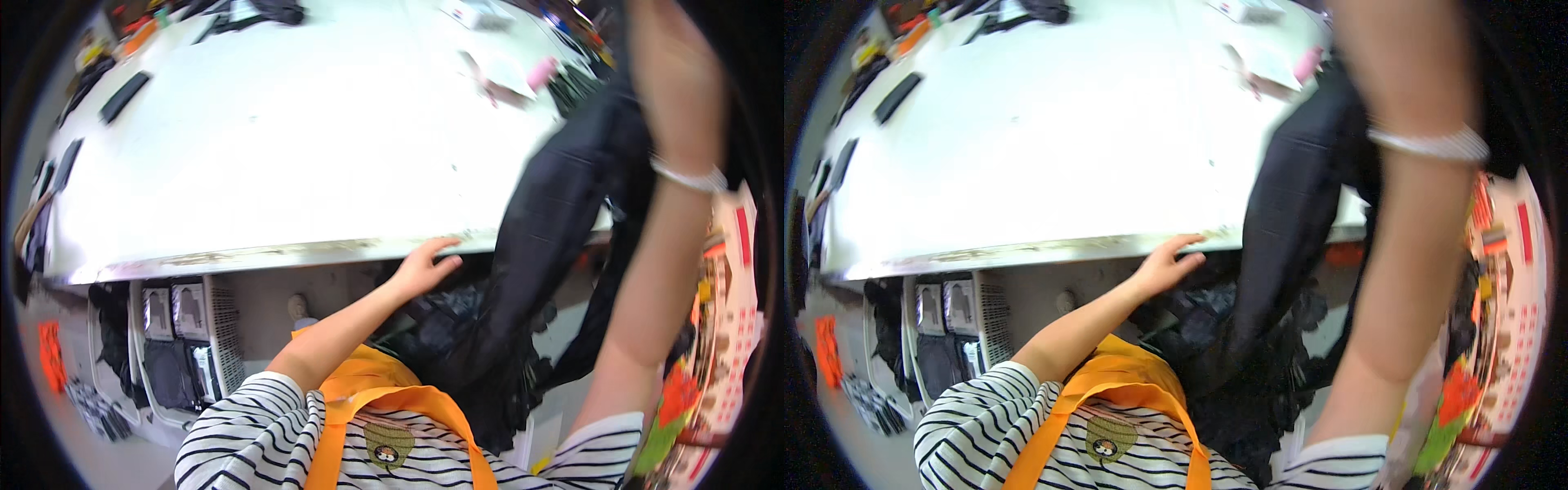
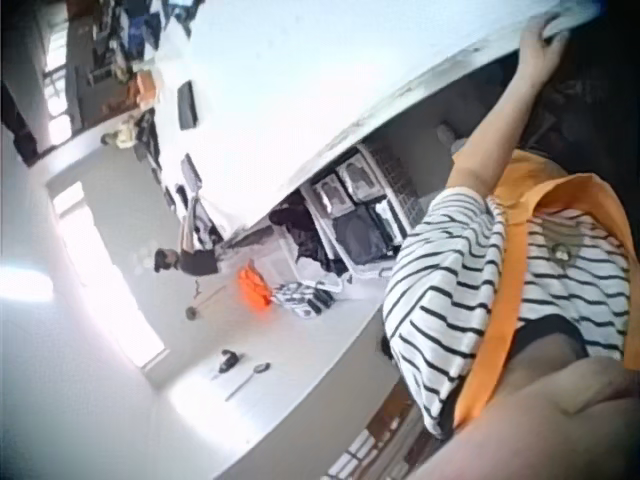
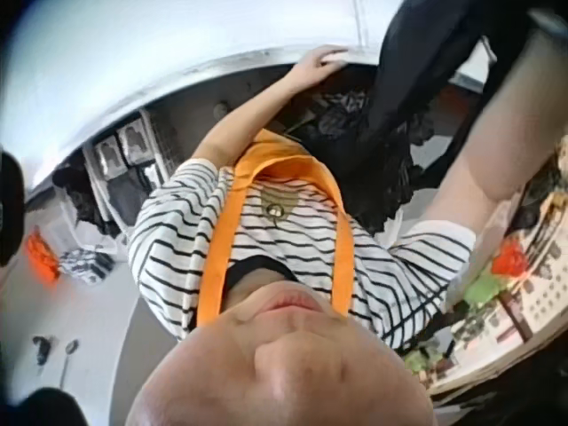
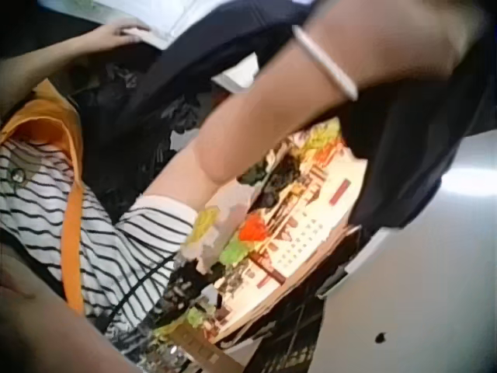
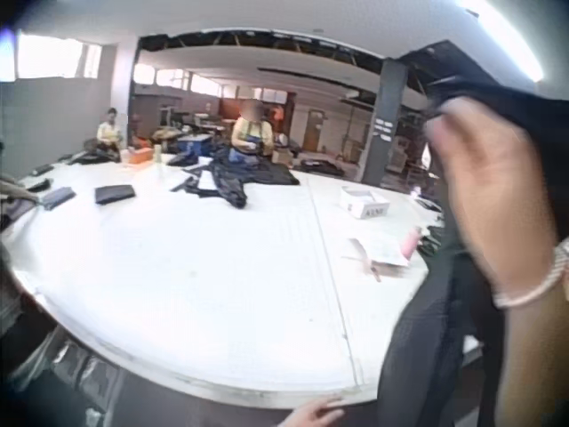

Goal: The person unties a bundle of black garments on a table, then folds each garment individually. They use shears to snip threads or tags from the garments before folding them neatly and stacking them on the table.

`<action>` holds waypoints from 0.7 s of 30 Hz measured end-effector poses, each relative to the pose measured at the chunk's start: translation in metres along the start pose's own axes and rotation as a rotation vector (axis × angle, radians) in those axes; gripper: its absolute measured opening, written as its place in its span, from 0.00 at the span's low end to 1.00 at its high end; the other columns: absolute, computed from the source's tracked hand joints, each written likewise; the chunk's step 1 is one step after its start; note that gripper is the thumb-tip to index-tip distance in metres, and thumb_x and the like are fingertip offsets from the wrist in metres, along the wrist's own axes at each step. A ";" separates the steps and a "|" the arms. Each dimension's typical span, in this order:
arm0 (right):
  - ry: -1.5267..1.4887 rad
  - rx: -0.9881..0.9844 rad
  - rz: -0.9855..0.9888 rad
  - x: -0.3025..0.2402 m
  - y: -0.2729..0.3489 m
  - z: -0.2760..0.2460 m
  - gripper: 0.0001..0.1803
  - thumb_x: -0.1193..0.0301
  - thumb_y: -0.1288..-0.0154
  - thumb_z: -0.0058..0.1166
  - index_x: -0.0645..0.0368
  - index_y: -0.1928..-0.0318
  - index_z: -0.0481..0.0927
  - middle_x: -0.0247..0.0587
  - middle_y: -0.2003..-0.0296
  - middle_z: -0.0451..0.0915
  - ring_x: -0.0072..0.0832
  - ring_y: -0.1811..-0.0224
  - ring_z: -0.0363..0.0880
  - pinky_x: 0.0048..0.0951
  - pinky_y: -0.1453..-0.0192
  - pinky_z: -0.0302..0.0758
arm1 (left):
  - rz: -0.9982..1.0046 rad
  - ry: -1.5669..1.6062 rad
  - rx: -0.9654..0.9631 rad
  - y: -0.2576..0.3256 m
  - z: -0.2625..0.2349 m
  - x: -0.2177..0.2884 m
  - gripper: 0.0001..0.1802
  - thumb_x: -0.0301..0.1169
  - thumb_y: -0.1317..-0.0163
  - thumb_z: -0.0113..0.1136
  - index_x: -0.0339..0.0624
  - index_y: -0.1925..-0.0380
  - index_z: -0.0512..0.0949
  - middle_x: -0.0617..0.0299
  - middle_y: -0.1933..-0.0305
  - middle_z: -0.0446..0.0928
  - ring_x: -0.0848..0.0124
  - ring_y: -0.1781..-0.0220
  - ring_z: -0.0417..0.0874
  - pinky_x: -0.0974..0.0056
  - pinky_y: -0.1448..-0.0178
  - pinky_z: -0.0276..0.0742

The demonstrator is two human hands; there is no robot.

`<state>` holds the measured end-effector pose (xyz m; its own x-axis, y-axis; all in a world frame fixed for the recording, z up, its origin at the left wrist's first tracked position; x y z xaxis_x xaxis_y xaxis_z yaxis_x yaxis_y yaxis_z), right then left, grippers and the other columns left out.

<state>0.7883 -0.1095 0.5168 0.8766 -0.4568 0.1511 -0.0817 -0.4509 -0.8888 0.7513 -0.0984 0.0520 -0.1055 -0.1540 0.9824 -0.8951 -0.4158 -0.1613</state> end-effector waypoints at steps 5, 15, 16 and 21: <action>-0.485 -0.391 -0.515 -0.353 0.071 0.185 0.05 0.71 0.41 0.48 0.55 0.64 0.72 0.43 0.76 0.74 0.39 0.74 0.78 0.34 0.71 0.76 | -0.276 0.367 0.607 0.080 -0.312 -0.069 0.26 0.50 0.34 0.45 0.41 0.49 0.74 0.59 0.53 0.78 0.69 0.52 0.76 0.64 0.44 0.67; -0.567 -1.033 0.110 -0.343 0.373 0.261 0.46 0.61 0.54 0.66 0.56 0.35 0.58 0.59 0.34 0.50 0.56 0.32 0.46 0.54 0.32 0.47 | -0.786 0.408 1.070 0.297 -0.562 -0.152 0.40 0.61 0.38 0.42 0.43 0.36 0.58 0.50 0.44 0.72 0.63 0.44 0.74 0.58 0.42 0.67; -0.534 -1.081 0.197 -0.321 0.386 0.254 0.48 0.60 0.55 0.67 0.58 0.35 0.56 0.61 0.34 0.49 0.57 0.32 0.46 0.54 0.32 0.46 | -0.787 0.420 1.061 0.284 -0.567 -0.156 0.40 0.61 0.39 0.44 0.43 0.37 0.58 0.50 0.45 0.72 0.62 0.46 0.74 0.58 0.43 0.67; -0.480 -1.136 0.257 -0.296 0.457 0.226 0.44 0.64 0.56 0.67 0.62 0.39 0.61 0.62 0.36 0.51 0.59 0.34 0.48 0.53 0.34 0.51 | -0.793 0.511 1.190 0.233 -0.596 -0.184 0.34 0.54 0.45 0.57 0.42 0.47 0.65 0.52 0.58 0.74 0.60 0.61 0.78 0.55 0.58 0.76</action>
<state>0.5983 -0.0069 -0.0322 0.8391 -0.4122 -0.3549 -0.4270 -0.9034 0.0395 0.3040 0.3677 -0.1099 -0.1372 0.6644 0.7347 0.0425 -0.7371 0.6745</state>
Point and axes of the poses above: each hand's wrist, its own y-axis away from the middle knuckle, its own z-axis out of the palm, x = y × z, the point moved 10 cm from there along -y, towards the middle knuckle
